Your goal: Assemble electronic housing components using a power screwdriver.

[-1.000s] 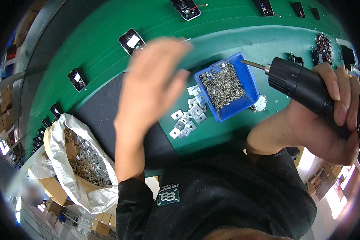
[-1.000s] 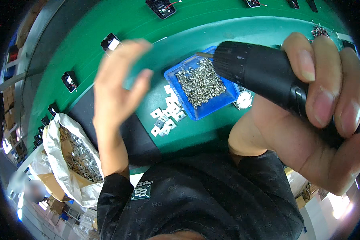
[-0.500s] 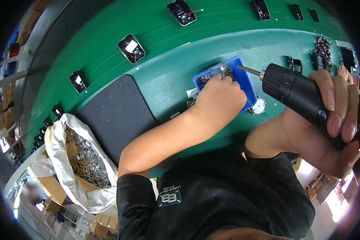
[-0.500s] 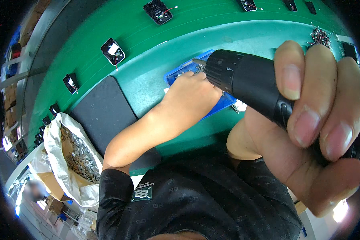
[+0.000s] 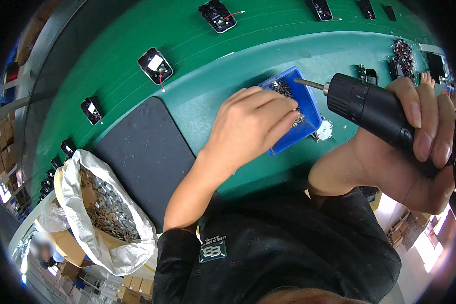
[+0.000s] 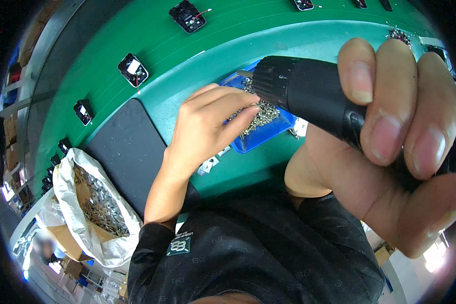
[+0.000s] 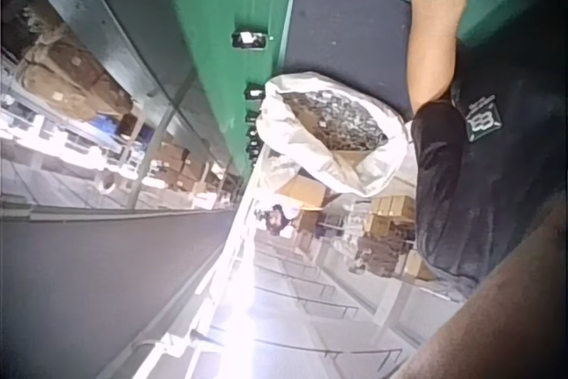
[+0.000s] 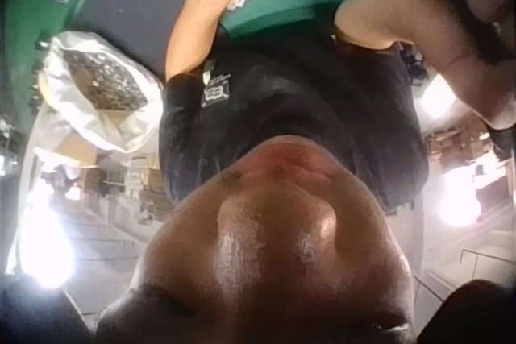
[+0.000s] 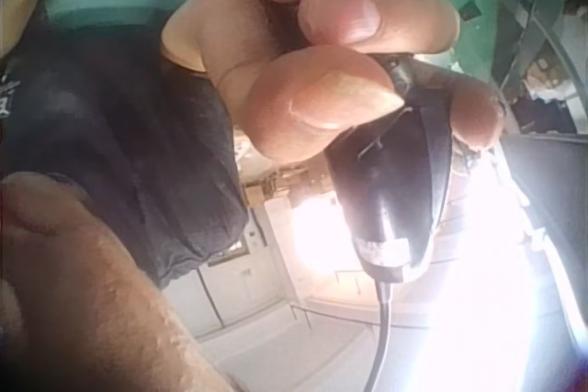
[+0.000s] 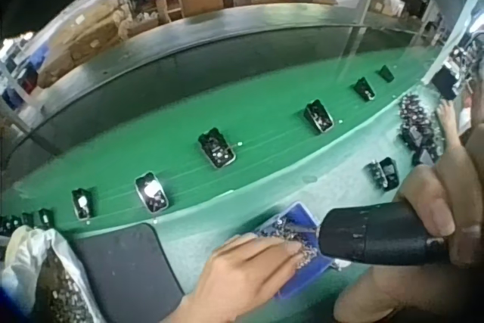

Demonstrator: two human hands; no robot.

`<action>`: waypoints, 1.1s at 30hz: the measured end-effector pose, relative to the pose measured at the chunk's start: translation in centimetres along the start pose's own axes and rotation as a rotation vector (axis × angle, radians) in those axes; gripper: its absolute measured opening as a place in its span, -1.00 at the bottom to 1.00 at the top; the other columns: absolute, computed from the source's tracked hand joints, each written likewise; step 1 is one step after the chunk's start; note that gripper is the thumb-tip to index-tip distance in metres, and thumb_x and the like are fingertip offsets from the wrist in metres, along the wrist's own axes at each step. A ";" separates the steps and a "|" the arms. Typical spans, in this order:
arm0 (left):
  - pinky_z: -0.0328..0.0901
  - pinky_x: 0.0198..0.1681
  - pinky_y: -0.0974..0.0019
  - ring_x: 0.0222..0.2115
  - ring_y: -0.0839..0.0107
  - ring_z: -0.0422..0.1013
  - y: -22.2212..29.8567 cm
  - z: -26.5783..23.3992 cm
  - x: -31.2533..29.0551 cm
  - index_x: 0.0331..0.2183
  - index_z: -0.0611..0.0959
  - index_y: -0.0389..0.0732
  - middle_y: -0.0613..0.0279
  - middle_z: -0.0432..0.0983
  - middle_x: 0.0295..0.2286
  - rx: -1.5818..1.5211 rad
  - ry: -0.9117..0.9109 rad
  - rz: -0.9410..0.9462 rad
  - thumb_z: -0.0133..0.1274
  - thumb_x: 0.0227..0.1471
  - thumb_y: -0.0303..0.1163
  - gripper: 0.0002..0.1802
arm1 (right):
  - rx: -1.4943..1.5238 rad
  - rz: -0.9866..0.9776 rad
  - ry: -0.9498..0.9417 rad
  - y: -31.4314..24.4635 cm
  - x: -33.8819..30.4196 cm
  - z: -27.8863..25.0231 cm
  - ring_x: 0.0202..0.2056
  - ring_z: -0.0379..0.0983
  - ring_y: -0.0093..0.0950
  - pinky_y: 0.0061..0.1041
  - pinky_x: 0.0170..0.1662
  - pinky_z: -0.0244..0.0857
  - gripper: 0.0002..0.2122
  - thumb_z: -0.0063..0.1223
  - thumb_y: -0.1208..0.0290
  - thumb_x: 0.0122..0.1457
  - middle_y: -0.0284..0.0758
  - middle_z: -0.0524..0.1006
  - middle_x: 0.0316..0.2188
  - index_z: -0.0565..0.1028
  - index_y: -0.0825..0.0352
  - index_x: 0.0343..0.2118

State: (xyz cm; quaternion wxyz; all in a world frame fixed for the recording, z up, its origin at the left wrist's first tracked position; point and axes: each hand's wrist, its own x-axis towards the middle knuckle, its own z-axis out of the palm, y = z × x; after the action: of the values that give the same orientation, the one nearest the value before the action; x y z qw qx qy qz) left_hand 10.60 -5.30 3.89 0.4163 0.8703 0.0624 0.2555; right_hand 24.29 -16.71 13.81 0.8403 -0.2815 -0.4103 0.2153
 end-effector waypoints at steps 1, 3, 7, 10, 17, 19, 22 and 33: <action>0.33 -0.43 0.35 -0.52 0.30 0.46 -0.2 -0.2 -0.1 -0.46 0.66 -0.24 0.20 0.57 -0.48 -0.029 0.020 -0.013 0.25 -0.21 -0.45 -0.85 | 0.002 0.004 -0.003 0.0 0.1 0.1 -0.45 0.39 -0.69 -0.57 -0.11 0.17 -0.78 0.21 0.40 -0.19 -0.54 0.45 -0.53 0.43 0.11 -0.43; 0.32 -0.45 0.37 -0.54 0.33 0.46 -0.3 -0.5 -0.2 -0.47 0.66 -0.24 0.20 0.57 -0.50 -0.055 0.046 -0.027 0.27 -0.23 -0.45 -0.84 | 0.013 0.013 -0.014 0.0 0.2 0.2 -0.45 0.39 -0.69 -0.56 -0.11 0.17 -0.78 0.21 0.40 -0.19 -0.54 0.45 -0.53 0.43 0.11 -0.43; 0.29 -0.53 0.45 -0.60 0.44 0.43 -0.7 -1.2 -0.5 -0.48 0.67 -0.24 0.22 0.59 -0.52 -0.074 0.175 -0.006 0.30 -0.26 -0.45 -0.82 | 0.012 0.110 -0.080 -0.2 0.6 0.3 -0.45 0.39 -0.69 -0.58 -0.14 0.18 -0.72 0.20 0.41 -0.16 -0.53 0.44 -0.52 0.43 0.15 -0.32; 0.28 -0.51 0.40 -0.56 0.38 0.47 -1.0 -1.5 -0.7 -0.49 0.67 -0.23 0.25 0.58 -0.52 -0.104 0.272 0.020 0.30 -0.29 -0.44 -0.82 | 0.015 0.174 -0.124 -0.4 0.6 0.2 -0.45 0.39 -0.68 -0.59 -0.15 0.19 -0.68 0.19 0.42 -0.14 -0.53 0.43 -0.52 0.43 0.17 -0.24; 0.28 -0.52 0.40 -0.56 0.38 0.47 -1.3 -1.6 -0.8 -0.48 0.68 -0.24 0.23 0.58 -0.52 -0.118 0.324 0.124 0.30 -0.30 -0.44 -0.80 | 0.057 0.240 -0.100 -0.3 0.3 0.4 -0.46 0.37 -0.69 -0.58 -0.20 0.21 -0.60 0.18 0.43 -0.12 -0.52 0.41 -0.53 0.40 0.21 -0.14; 0.28 -0.52 0.41 -0.56 0.38 0.47 -1.5 -1.6 -0.8 -0.48 0.68 -0.24 0.23 0.58 -0.52 -0.122 0.335 0.141 0.30 -0.30 -0.44 -0.79 | 0.054 0.247 -0.109 -0.3 0.4 0.4 -0.46 0.38 -0.69 -0.58 -0.19 0.21 -0.61 0.19 0.43 -0.12 -0.52 0.41 -0.53 0.41 0.21 -0.15; 0.28 -0.52 0.41 -0.57 0.38 0.46 -1.5 -1.6 -0.9 -0.47 0.68 -0.24 0.23 0.58 -0.52 -0.140 0.317 0.147 0.31 -0.32 -0.44 -0.78 | 0.049 0.260 -0.119 -0.2 0.4 0.4 -0.46 0.38 -0.69 -0.59 -0.19 0.22 -0.62 0.19 0.42 -0.13 -0.52 0.41 -0.53 0.41 0.20 -0.17; 0.28 -0.51 0.42 -0.56 0.39 0.46 -1.3 -1.9 -0.9 -0.48 0.68 -0.23 0.23 0.58 -0.52 -0.108 0.350 0.133 0.31 -0.34 -0.46 -0.78 | 0.029 0.283 -0.168 -0.4 0.5 0.1 -0.47 0.40 -0.70 -0.60 -0.18 0.25 -0.67 0.22 0.40 -0.15 -0.53 0.43 -0.54 0.44 0.18 -0.25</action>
State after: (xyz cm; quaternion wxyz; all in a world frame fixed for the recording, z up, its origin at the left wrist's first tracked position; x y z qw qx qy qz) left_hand 9.03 -3.43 3.60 0.4275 0.7912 0.0622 0.4328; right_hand 24.54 -16.62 14.42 0.7685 -0.3051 -0.4322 0.3601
